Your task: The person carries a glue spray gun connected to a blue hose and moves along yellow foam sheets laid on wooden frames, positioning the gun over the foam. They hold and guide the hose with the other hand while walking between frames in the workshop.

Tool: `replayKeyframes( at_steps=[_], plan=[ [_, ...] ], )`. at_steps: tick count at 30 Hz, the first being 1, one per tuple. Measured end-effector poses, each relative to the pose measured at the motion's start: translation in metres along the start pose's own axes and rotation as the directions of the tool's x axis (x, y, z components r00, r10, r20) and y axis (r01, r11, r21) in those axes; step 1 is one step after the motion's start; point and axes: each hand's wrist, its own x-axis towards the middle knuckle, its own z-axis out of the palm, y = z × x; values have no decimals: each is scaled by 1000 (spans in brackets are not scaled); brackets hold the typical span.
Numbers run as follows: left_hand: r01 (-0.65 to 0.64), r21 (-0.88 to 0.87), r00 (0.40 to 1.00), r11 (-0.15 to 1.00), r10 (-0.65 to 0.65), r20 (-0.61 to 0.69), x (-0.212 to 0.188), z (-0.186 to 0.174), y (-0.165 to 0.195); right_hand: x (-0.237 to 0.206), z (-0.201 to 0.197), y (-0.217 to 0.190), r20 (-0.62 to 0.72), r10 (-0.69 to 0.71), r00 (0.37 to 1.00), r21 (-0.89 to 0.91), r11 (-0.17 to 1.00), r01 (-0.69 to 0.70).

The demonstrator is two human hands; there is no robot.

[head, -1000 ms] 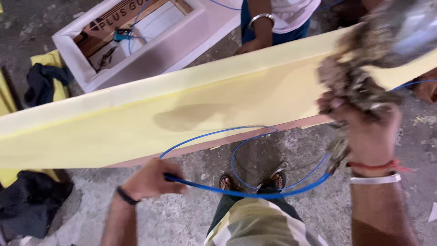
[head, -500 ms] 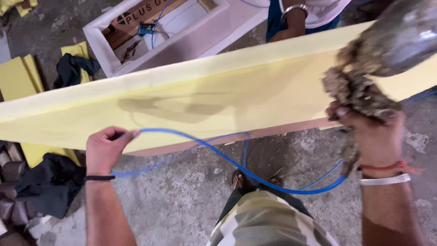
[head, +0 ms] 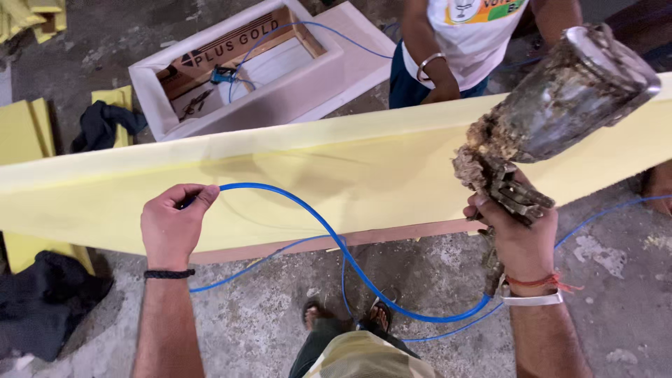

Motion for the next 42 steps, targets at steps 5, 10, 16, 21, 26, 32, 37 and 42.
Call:
replayKeyframes(
  at_steps=[5, 10, 16, 21, 26, 32, 37, 42],
  plan=[
    [23, -48, 998, 999, -20, 63, -1, 9, -8, -21, 1, -1, 7, 8, 1000, -38, 999, -8],
    [38, -162, 994, 986, -20, 110, 0, 4, -32, -36, 7, -7, -28, -67, 997, -74, 995, 65],
    [87, -201, 982, 976, -49, 185, 1, -5, -47, -50, 3, -39, -146, -32, 989, -204, 979, 1],
    [108, -242, 973, 964, -53, 225, 0, -8, -45, -51, 8, -53, -188, -65, 980, -207, 978, 26],
    [160, -190, 961, 969, -109, 254, -2, -10, -41, -52, 5, -58, -187, -57, 981, -235, 972, 11],
    [132, -225, 970, 965, -79, 231, -4, 1, -48, -40, 5, -48, -240, -145, 960, -265, 961, 78],
    [122, -254, 982, 960, -79, 173, -9, -5, -69, -47, 17, -48, -113, 11, 994, -100, 995, -22],
    [115, -296, 991, 948, -88, 102, -11, -18, -84, -50, 37, -48, -3, 77, 997, -83, 994, -77]
  ],
)
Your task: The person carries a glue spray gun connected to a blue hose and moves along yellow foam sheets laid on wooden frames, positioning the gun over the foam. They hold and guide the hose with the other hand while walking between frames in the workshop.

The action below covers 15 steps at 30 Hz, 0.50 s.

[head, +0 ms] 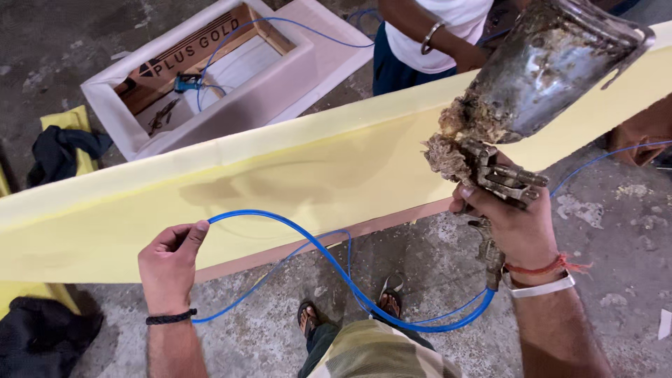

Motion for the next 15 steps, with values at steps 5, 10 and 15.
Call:
replayKeyframes(
  at_steps=[5, 10, 15],
  plan=[
    [27, -35, 999, 999, -28, -25, -3, -10, -3, 7, 9, -3, -36, -128, 991, -84, 989, 124],
    [52, 14, 998, 999, -52, -29, -5, -13, -3, 6, 14, -5, 41, -81, 996, 30, 996, 80],
    [86, -78, 993, 993, -91, -71, -6, -21, -3, 6, 24, -5, -5, -97, 995, -12, 995, 97]
  ],
)
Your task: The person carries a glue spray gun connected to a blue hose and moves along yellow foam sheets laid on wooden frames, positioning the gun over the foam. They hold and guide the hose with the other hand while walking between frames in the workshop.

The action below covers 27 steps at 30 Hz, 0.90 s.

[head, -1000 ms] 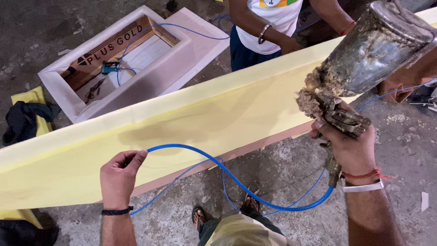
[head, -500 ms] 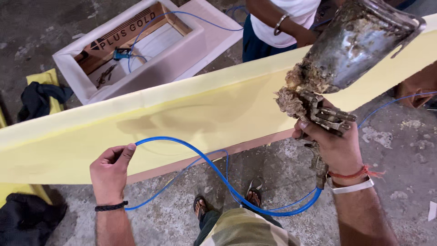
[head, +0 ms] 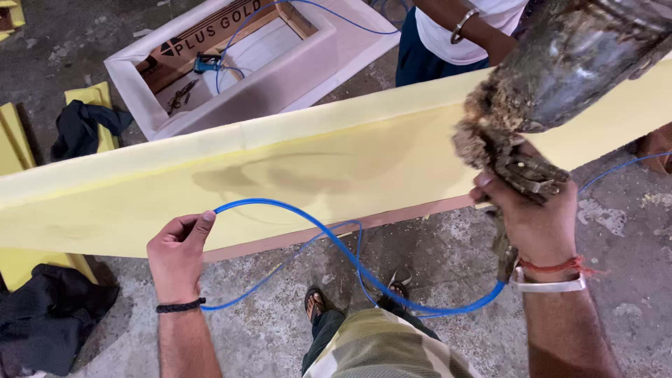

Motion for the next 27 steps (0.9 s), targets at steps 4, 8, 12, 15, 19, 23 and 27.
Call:
replayKeyframes(
  at_steps=[4, 8, 12, 15, 19, 23, 27],
  plan=[
    [4, 4, 1000, 1000, -4, 9, 0, -5, -3, 3, 5, 0, -10, 21, 1000, -39, 999, -22],
    [12, -19, 999, 1000, -13, -40, 3, -9, -7, 1, 12, 3, 138, 51, 989, 146, 987, -71],
    [-18, -12, 998, 1000, 17, -68, 3, -15, -11, 2, 17, 5, 83, 25, 996, 23, 999, -27],
    [-41, 6, 998, 999, 41, -42, 1, -21, -17, 2, 22, 6, 95, 13, 995, 18, 1000, -14],
    [-41, -68, 998, 997, 37, -58, 0, -30, -27, -8, 33, 10, 155, 21, 988, 67, 997, -32],
    [-26, -54, 998, 998, 23, -55, 1, -43, -34, -14, 43, 11, 12, -22, 1000, -56, 998, 23],
    [-1, -67, 997, 998, -3, -72, 1, -50, -35, -20, 50, 11, 105, -40, 994, 31, 999, 37]
  ],
)
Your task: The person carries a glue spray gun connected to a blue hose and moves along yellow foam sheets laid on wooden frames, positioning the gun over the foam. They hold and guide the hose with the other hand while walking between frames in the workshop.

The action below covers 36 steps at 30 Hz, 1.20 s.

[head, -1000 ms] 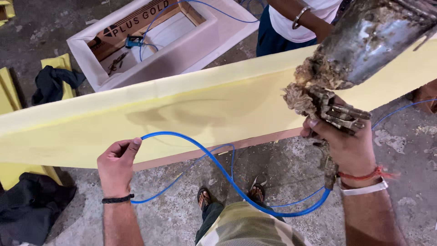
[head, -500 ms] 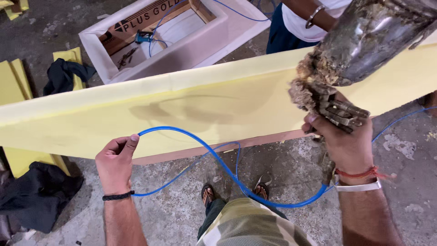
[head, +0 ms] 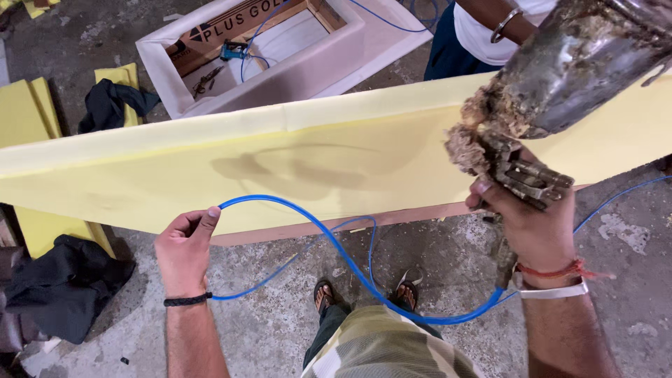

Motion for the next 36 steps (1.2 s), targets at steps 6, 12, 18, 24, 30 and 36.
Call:
replayKeyframes(
  at_steps=[6, 12, 18, 24, 30, 36],
  plan=[
    [-7, 33, 1000, 999, 6, 9, 1, -1, 0, -2, 4, 1, -47, 18, 999, 39, 999, -16],
    [-4, -13, 1000, 1000, 4, 9, 5, 0, -5, -9, 6, 4, 24, 22, 999, 43, 999, -23],
    [-11, 66, 1000, 998, 10, 20, 8, -5, -10, -8, 9, 6, -31, -5, 1000, -22, 1000, 4],
    [-10, -15, 1000, 1000, 10, -15, 9, -10, -16, -11, 15, 9, 46, 41, 998, 99, 994, -45],
    [2, 21, 1000, 1000, -3, 5, 10, -18, -19, -7, 22, 10, -45, -8, 999, -19, 1000, 7],
    [-11, -27, 997, 1000, 9, -71, 12, -31, -22, -16, 44, 10, 66, 53, 996, 58, 997, -57]
  ],
)
